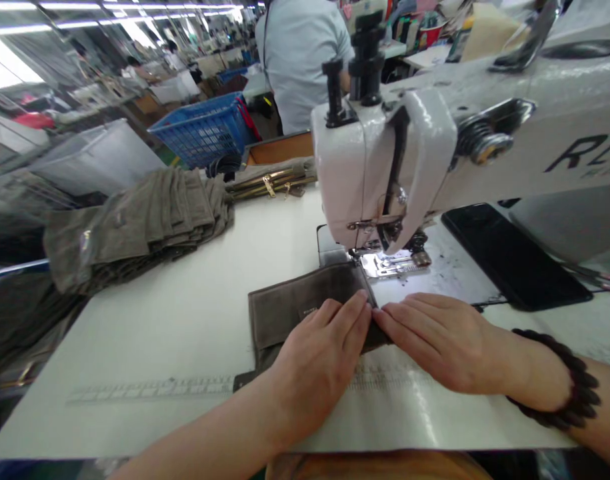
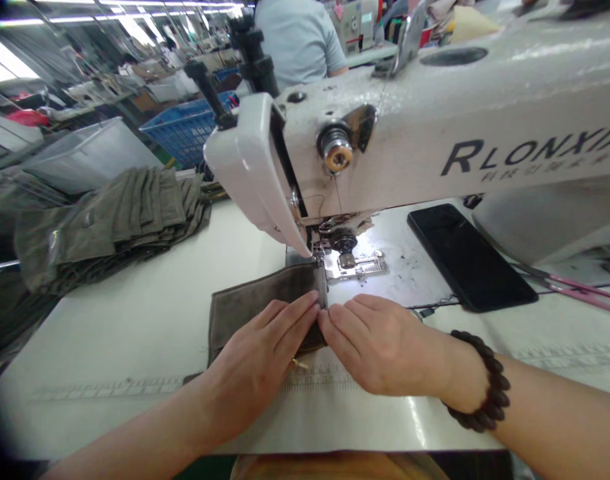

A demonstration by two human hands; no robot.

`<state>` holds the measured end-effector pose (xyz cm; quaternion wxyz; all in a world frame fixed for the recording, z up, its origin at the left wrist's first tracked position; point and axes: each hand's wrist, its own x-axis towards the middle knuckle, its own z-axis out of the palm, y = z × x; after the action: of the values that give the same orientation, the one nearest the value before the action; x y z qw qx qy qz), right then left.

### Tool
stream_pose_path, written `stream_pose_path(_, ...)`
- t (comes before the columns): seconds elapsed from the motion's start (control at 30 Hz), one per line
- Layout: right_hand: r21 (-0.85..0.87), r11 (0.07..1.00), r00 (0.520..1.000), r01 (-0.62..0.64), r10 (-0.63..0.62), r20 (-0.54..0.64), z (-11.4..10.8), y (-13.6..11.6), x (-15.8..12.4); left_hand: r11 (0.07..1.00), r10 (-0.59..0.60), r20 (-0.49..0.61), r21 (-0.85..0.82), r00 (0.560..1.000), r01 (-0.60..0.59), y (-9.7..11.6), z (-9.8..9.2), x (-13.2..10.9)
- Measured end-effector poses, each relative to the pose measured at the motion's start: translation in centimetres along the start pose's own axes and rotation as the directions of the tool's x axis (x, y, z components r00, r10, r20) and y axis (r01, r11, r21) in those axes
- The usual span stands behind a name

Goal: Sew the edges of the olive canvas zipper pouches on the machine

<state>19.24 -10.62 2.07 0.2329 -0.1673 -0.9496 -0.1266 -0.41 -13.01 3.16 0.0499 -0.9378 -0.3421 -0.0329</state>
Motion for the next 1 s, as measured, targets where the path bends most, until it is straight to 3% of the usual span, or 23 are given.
stream_pose_path(0.17, 0.003, 0.999, 0.997, 0.033, -0.033, 0.075, -0.6, -0.4, 0.4, 0.99, 0.129, -0.012, 0.056, 0.992, -0.129, -0.7, -0.6, 0.5)
stream_pose_path(0.37, 0.07, 0.996, 0.984, -0.062, 0.049, 0.173, -0.4, -1.0, 0.2, 0.987, 0.13, 0.13, 0.076, 0.983, -0.141, 0.0, 0.2, 0.6)
stream_pose_path(0.5, 0.093, 0.99, 0.963, -0.105, 0.078, 0.257, 0.3, -0.8, 0.1, 0.99, 0.102, 0.155, 0.076, 0.983, -0.115, 0.0, 1.3, 0.6)
stream_pose_path(0.7, 0.034, 0.989, 0.961, -0.141, 0.128, 0.244, 1.7, 0.6, 0.3, 0.995, 0.084, 0.122, 0.044, 0.989, -0.089, -1.7, 1.7, 1.8)
stream_pose_path(0.87, -0.05, 0.989, 0.958, -0.138, 0.146, 0.248, 2.9, 1.7, 0.7, 0.995, 0.083, 0.14, 0.049, 0.987, -0.09, -3.1, 2.2, 2.8)
stream_pose_path(1.0, -0.059, 0.981, 0.955, -0.187, 0.195, 0.225, 2.9, 1.8, 0.7, 0.998, 0.045, 0.181, -0.044, 0.982, -0.038, -3.8, 1.8, 3.4)
